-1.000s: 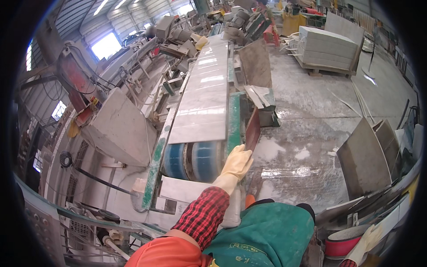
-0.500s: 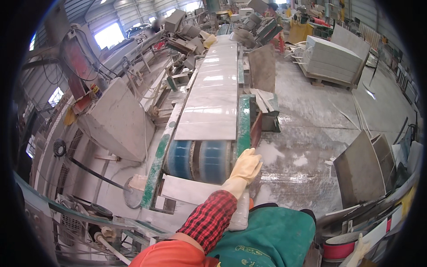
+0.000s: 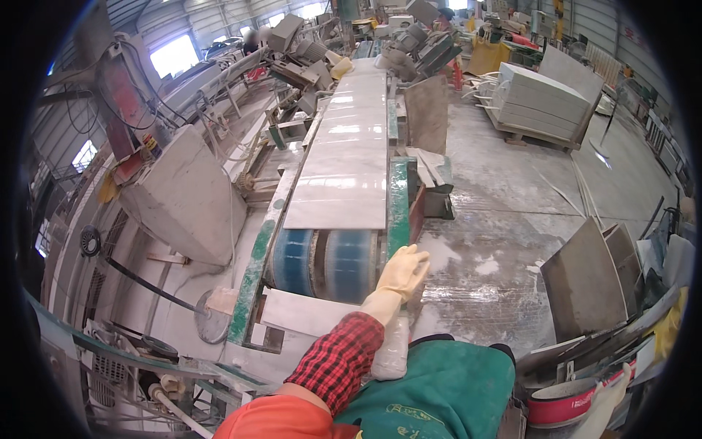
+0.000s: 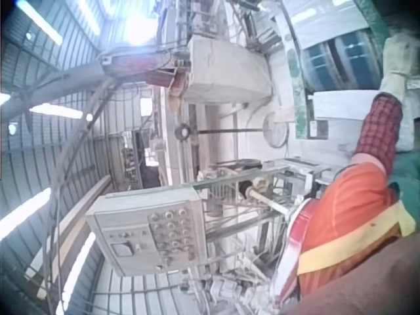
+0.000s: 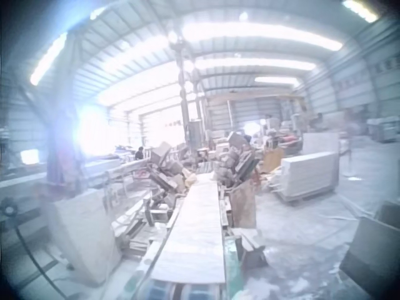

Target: The person repeatedly picks up white rectangular panels from a conveyor belt and places them into a nearby bin. The person wears gloves and an apron while performing this repetitive task in a factory setting.

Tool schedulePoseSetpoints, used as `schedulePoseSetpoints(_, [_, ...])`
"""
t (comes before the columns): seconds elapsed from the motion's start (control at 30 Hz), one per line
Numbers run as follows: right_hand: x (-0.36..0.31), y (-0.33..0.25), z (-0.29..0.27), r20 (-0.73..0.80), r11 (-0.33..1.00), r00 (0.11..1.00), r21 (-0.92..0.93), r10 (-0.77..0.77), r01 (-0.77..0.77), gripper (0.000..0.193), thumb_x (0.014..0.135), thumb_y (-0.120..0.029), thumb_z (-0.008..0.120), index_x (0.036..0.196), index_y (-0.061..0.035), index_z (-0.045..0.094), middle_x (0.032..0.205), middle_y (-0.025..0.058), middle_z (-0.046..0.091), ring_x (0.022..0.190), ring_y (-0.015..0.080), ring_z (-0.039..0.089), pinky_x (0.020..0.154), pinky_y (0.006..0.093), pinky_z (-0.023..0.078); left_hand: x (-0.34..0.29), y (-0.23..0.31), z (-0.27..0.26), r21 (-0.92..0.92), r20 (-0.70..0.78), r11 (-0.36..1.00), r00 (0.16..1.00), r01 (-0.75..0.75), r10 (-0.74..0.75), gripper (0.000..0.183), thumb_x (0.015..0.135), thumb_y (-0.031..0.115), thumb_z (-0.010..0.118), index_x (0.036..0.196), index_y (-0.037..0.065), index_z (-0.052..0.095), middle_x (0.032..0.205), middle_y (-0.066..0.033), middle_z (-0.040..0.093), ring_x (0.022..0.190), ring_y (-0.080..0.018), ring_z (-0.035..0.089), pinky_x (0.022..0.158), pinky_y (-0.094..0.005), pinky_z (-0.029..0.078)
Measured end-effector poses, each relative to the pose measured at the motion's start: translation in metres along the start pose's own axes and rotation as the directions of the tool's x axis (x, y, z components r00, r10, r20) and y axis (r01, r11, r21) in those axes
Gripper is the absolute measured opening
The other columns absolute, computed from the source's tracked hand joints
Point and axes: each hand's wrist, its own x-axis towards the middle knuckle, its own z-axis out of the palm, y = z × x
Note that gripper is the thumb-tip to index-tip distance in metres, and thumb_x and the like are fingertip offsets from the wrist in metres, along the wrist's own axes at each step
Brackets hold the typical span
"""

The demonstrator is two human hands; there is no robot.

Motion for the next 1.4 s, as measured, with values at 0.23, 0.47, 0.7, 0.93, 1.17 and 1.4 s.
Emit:
schedulePoseSetpoints(0.23, [-0.087, 0.05, 0.15, 0.622, 0.952, 0.78, -0.193, -0.068, 0.237, 0.066, 0.075, 0.001, 0.062, 0.141, -0.0013, 0.053, 0.125, 0.0075, 0.063, 0.104, 0.0168, 0.062, 0.091, 0.0276, 0.047, 0.014, 0.053, 0.042, -0.803, 0.401, 0.293, 0.835, 0.518, -0.377, 0.05, 0.1, 0.026, 0.058, 0.142, 0.001, 0.046, 0.139, -0.0166, 0.056, 0.121, -0.0303, 0.059, 0.1, -0.0377, 0.05])
schedulePoseSetpoints(0.47, [-0.191, 0.095, 0.297, 1.0, 0.768, 0.01, -0.025, 0.023, 0.64, 0.081, 0.055, -0.006, 0.076, 0.134, -0.0048, 0.058, 0.131, 0.0143, 0.061, 0.124, 0.029, 0.056, 0.105, 0.0371, 0.044, 0.004, 0.107, 0.013, -0.829, 0.553, -0.303, 0.771, 0.471, -0.314, 0.058, 0.1, 0.027, 0.058, 0.146, 0.0, 0.035, 0.141, -0.018, 0.052, 0.124, -0.0326, 0.057, 0.105, -0.0475, 0.049])
schedulePoseSetpoints(0.7, [-0.311, 0.117, 0.388, 0.808, 0.094, -0.568, 0.56, 0.158, 0.823, 0.067, 0.068, -0.025, 0.084, 0.129, -0.0157, 0.058, 0.139, 0.0134, 0.055, 0.127, 0.0389, 0.051, 0.108, 0.0434, 0.044, -0.025, 0.053, -0.078, -0.974, 0.207, -0.052, 0.775, 0.22, -0.598, 0.034, 0.097, 0.015, 0.051, 0.124, -0.007, 0.049, 0.125, -0.02, 0.059, 0.114, -0.0305, 0.061, 0.098, -0.0427, 0.052])
schedulePoseSetpoints(0.93, [-0.249, 0.139, 0.373, 0.917, 0.105, -0.396, 0.399, -0.047, 0.911, 0.065, 0.073, -0.034, 0.084, 0.131, -0.0177, 0.059, 0.144, 0.0158, 0.052, 0.137, 0.037, 0.045, 0.115, 0.0437, 0.037, -0.043, -0.042, -0.124, -0.996, 0.063, -0.018, 0.542, 0.088, -0.838, 0.029, 0.097, 0.004, 0.042, 0.123, -0.008, 0.047, 0.123, -0.0183, 0.058, 0.115, -0.0332, 0.059, 0.102, -0.0472, 0.053])
schedulePoseSetpoints(1.17, [-0.053, 0.108, 0.223, 0.975, -0.024, 0.209, -0.211, -0.071, 0.977, 0.057, 0.076, -0.027, 0.077, 0.129, -0.0085, 0.061, 0.138, 0.019, 0.056, 0.13, 0.0351, 0.051, 0.109, 0.0419, 0.041, -0.052, -0.126, -0.119, -0.996, 0.083, -0.068, 0.394, 0.051, -0.915, 0.035, 0.102, 0.009, 0.037, 0.131, -0.009, 0.041, 0.136, -0.021, 0.051, 0.127, -0.0353, 0.052, 0.105, -0.0469, 0.051])
schedulePoseSetpoints(1.4, [0.051, 0.053, 0.02, 0.618, -0.137, 0.719, -0.78, -0.317, 0.61, 0.057, 0.085, -0.024, 0.07, 0.136, -0.0044, 0.055, 0.137, 0.0172, 0.056, 0.129, 0.0325, 0.051, 0.11, 0.0386, 0.038, -0.033, -0.123, -0.106, -0.996, 0.084, -0.068, 0.415, 0.053, -0.906, 0.037, 0.103, 0.011, 0.033, 0.134, -0.009, 0.038, 0.14, -0.0212, 0.048, 0.131, -0.0366, 0.048, 0.108, -0.0473, 0.049])
